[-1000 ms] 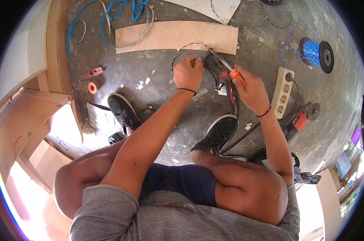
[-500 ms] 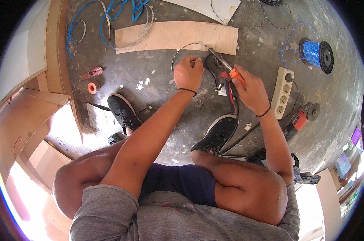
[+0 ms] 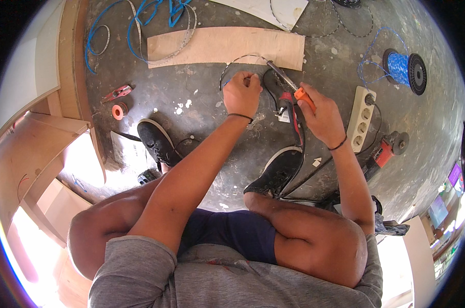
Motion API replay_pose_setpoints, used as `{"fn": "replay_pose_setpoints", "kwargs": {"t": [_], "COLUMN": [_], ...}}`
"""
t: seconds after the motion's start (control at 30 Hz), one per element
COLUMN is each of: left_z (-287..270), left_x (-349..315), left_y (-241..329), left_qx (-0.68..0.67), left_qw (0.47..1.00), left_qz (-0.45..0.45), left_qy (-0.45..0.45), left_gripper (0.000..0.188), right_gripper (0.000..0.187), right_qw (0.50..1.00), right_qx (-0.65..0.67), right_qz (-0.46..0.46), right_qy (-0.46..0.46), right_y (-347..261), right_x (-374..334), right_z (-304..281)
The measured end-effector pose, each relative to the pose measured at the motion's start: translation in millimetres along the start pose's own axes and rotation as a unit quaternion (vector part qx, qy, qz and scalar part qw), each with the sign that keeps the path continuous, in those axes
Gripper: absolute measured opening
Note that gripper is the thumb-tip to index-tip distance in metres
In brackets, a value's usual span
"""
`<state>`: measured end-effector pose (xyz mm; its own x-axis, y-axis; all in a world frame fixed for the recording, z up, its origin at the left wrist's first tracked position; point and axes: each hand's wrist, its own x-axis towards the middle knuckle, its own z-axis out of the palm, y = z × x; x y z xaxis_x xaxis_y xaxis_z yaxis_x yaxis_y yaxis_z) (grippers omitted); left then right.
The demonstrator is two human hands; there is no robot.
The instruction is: The person prepares an LED strip by cutting it with scissors, stripping wire ends with pliers, and soldering connections using a soldering iron.
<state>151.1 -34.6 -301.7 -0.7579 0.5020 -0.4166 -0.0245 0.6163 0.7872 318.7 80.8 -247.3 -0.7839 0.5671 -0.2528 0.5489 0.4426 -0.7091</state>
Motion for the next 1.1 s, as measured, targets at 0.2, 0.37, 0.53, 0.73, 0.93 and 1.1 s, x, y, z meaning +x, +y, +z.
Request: {"fn": "replay_pose_setpoints", "kwargs": {"t": [0.2,0.37,0.53,0.73,0.93,1.1], "left_z": [2.0,0.7,0.3,1.1,1.4,1.5], "left_x": [0.0,0.3,0.5,-0.2,0.0,0.5], "left_y": [2.8,3.6,5.5,7.4,4.9,5.4], "left_qx": [0.001,0.000,-0.015,-0.037,-0.044,-0.038], "left_qw": [1.000,1.000,1.000,0.999,0.999,0.999], "left_qz": [-0.005,-0.007,-0.017,-0.021,-0.019,-0.019], "left_qy": [0.005,0.007,0.003,0.005,0.006,0.003], "left_gripper": [0.022,0.023,0.023,0.022,0.023,0.023], "right_gripper": [0.036,0.036,0.036,0.037,0.037,0.037], "right_qw": [1.000,1.000,1.000,1.000,1.000,1.000], "right_qx": [-0.004,-0.003,-0.002,0.003,-0.005,0.004], "right_qz": [-0.006,-0.004,0.008,-0.006,0.008,-0.005], "right_qy": [0.005,0.000,-0.007,0.004,-0.006,0.001], "right_y": [2.6,0.2,-0.9,1.1,-3.6,-1.0], "right_x": [-0.7,1.4,2.0,1.6,1.9,1.4], "right_z": [1.0,1.2,0.7,1.7,-0.8,0.5]}}
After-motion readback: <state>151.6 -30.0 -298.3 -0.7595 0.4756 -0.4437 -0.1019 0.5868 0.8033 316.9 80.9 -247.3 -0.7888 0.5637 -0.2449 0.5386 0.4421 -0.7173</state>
